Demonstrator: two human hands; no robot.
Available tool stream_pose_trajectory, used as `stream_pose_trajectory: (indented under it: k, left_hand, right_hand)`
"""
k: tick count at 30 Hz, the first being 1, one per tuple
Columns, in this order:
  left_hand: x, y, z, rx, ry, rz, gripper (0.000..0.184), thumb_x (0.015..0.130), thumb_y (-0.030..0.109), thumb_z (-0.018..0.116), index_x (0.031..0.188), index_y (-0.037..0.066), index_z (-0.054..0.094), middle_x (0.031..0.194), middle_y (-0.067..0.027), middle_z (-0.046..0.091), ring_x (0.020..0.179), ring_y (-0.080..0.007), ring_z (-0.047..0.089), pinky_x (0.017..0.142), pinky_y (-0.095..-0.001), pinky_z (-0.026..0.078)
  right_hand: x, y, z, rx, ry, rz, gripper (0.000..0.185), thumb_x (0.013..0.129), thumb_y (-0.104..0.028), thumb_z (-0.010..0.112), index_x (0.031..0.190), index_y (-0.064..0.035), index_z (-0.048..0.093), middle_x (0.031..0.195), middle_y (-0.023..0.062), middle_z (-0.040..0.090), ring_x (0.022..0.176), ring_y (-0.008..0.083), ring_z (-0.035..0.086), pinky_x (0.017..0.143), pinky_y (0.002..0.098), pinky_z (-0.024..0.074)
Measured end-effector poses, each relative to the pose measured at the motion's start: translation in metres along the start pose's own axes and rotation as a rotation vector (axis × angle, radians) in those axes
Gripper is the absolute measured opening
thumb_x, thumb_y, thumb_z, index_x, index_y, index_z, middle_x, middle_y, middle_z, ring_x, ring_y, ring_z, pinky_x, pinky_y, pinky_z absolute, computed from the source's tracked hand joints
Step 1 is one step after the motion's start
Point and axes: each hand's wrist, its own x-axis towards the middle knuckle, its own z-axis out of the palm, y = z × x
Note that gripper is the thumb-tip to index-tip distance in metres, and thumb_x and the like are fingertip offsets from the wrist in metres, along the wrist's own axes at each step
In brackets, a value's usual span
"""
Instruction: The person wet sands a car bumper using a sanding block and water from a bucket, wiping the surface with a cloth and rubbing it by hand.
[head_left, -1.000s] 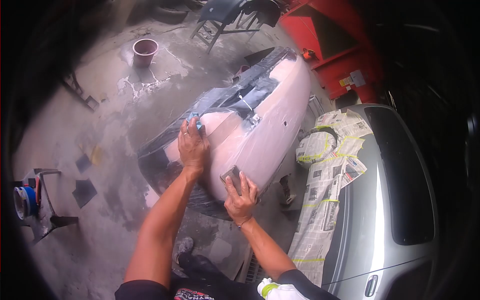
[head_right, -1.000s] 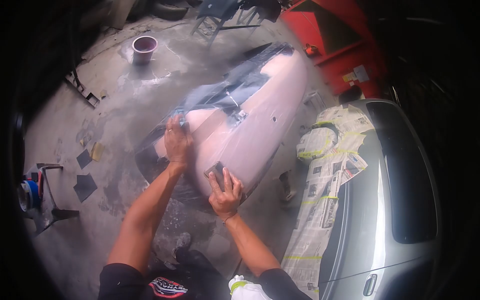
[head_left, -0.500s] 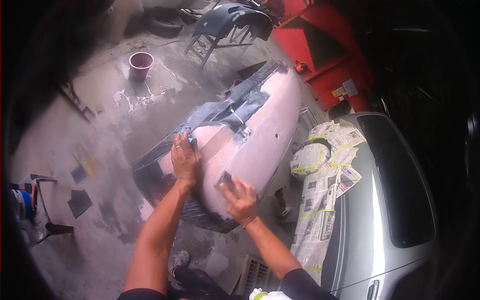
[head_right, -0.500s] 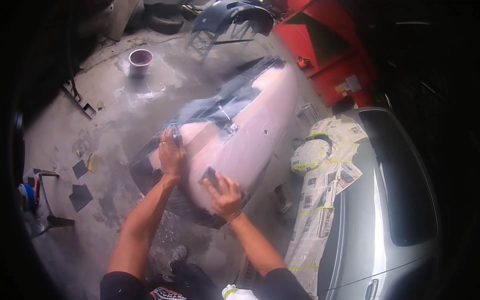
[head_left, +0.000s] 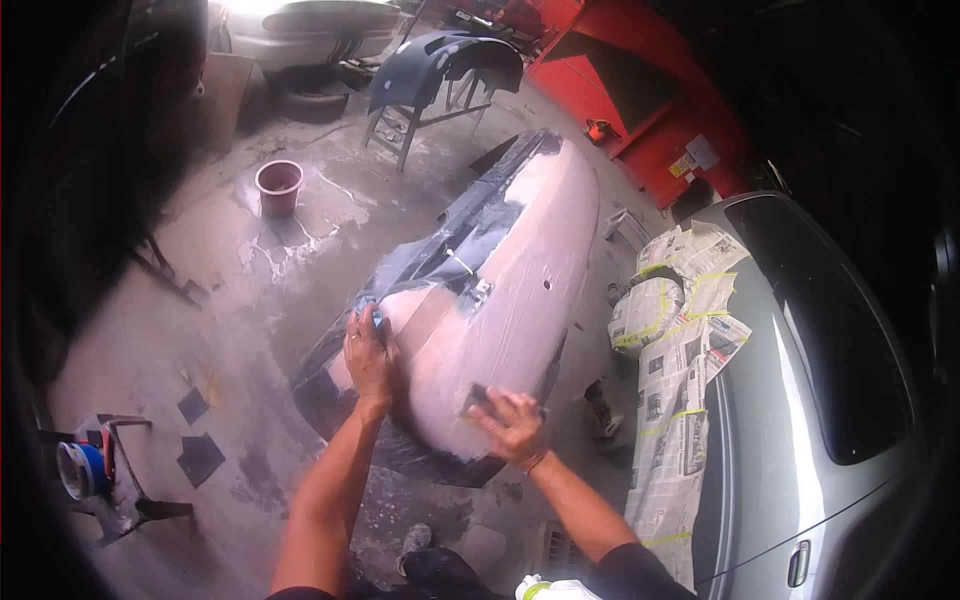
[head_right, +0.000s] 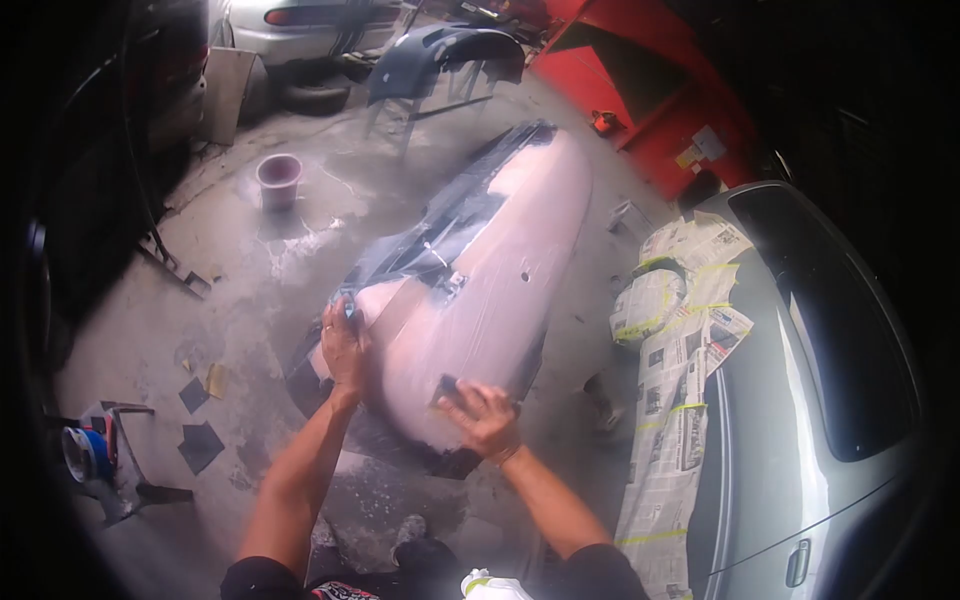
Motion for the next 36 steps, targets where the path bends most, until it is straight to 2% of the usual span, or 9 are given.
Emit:
stream_pose_trajectory:
  k: [6, 9, 13, 16, 19, 23, 31, 33, 36]
  left_hand:
    - [0.003, 0.009, -0.004, -0.021, 0.081, 0.058, 0.044, 0.093, 0.012, 0.066, 0.137, 0.014, 0.061, 0.141, -0.0263, 0.053, 0.124, -0.0429, 0.056, 0.100, -0.0448, 0.047]
    - [0.002, 0.017, -0.014, 0.257, 0.187, 0.246, 0.039, 0.092, 0.010, 0.067, 0.131, 0.014, 0.068, 0.138, -0.0270, 0.055, 0.117, -0.0415, 0.061, 0.095, -0.0412, 0.050]
    - [0.026, 0.050, -0.029, 0.139, -0.020, 0.222, 0.035, 0.096, 0.019, 0.068, 0.130, 0.011, 0.068, 0.103, -0.0133, 0.070, 0.085, -0.0247, 0.064, 0.076, -0.0397, 0.051]
    - [0.030, 0.094, -0.048, -0.394, -0.096, -0.313, 0.044, 0.107, 0.037, 0.050, 0.134, 0.004, 0.063, 0.080, -0.0091, 0.068, 0.071, -0.0150, 0.062, 0.070, -0.0337, 0.050]
    - [0.001, 0.147, -0.062, -0.435, -0.333, -0.484, 0.047, 0.109, 0.038, 0.042, 0.139, 0.005, 0.059, 0.076, -0.0096, 0.067, 0.070, -0.0172, 0.063, 0.068, -0.0359, 0.051]
    - [-0.068, 0.102, -0.046, 0.575, -0.402, 0.159, 0.065, 0.099, 0.042, 0.055, 0.152, 0.007, 0.042, 0.116, -0.0224, 0.066, 0.085, -0.0434, 0.069, 0.071, -0.0521, 0.055]
    - [-0.163, 0.124, -0.038, 0.540, -0.280, -0.302, 0.050, 0.096, 0.039, 0.062, 0.131, 0.004, 0.054, 0.111, -0.0256, 0.062, 0.094, -0.0434, 0.067, 0.077, -0.0530, 0.052]
    - [-0.182, 0.105, -0.023, 0.627, 0.159, 0.158, 0.042, 0.096, 0.036, 0.063, 0.123, 0.005, 0.058, 0.108, -0.0196, 0.060, 0.102, -0.0376, 0.061, 0.088, -0.0511, 0.045]
    - [-0.186, 0.122, -0.031, 0.727, 0.078, 0.060, 0.041, 0.097, 0.034, 0.063, 0.127, 0.007, 0.060, 0.107, -0.0156, 0.058, 0.103, -0.0337, 0.053, 0.093, -0.0483, 0.038]
  right_hand:
    - [0.096, 0.252, 0.065, -0.074, 0.071, 0.669, 0.044, 0.089, -0.022, 0.065, 0.134, -0.0238, 0.067, 0.139, 0.0170, 0.060, 0.111, 0.0388, 0.060, 0.100, 0.0438, 0.0491]
    - [0.097, 0.244, 0.062, -0.044, 0.137, 0.689, 0.042, 0.091, -0.017, 0.063, 0.133, -0.0187, 0.067, 0.134, 0.0194, 0.063, 0.113, 0.0372, 0.061, 0.103, 0.0423, 0.0450]
    - [0.100, 0.237, 0.055, 0.042, 0.130, 0.755, 0.042, 0.092, -0.017, 0.062, 0.133, -0.0209, 0.067, 0.135, 0.0187, 0.062, 0.114, 0.0374, 0.060, 0.103, 0.0425, 0.0449]
    - [0.097, 0.238, 0.064, -0.004, 0.173, 0.760, 0.038, 0.093, -0.028, 0.063, 0.131, -0.0295, 0.068, 0.140, 0.0090, 0.060, 0.112, 0.0362, 0.059, 0.099, 0.0452, 0.0489]
    - [0.096, 0.238, 0.064, 0.053, 0.181, 0.777, 0.038, 0.093, -0.029, 0.062, 0.131, -0.0291, 0.068, 0.142, 0.0073, 0.059, 0.114, 0.0343, 0.059, 0.099, 0.0469, 0.0481]
    - [0.096, 0.235, 0.059, 0.104, 0.142, 0.799, 0.042, 0.092, -0.026, 0.061, 0.134, -0.0302, 0.065, 0.145, 0.0054, 0.055, 0.118, 0.0324, 0.057, 0.101, 0.0488, 0.0461]
    - [0.095, 0.232, 0.056, 0.085, 0.146, 0.766, 0.044, 0.089, -0.022, 0.061, 0.132, -0.0302, 0.067, 0.144, 0.0049, 0.057, 0.118, 0.0316, 0.057, 0.102, 0.0469, 0.0464]
    - [0.096, 0.232, 0.058, 0.098, 0.156, 0.766, 0.044, 0.089, -0.022, 0.061, 0.132, -0.0302, 0.067, 0.144, 0.0050, 0.057, 0.118, 0.0313, 0.057, 0.103, 0.0465, 0.0466]
    - [0.096, 0.235, 0.057, 0.063, 0.159, 0.773, 0.043, 0.091, -0.025, 0.060, 0.133, -0.0309, 0.066, 0.143, 0.0050, 0.058, 0.118, 0.0311, 0.057, 0.102, 0.0465, 0.0469]
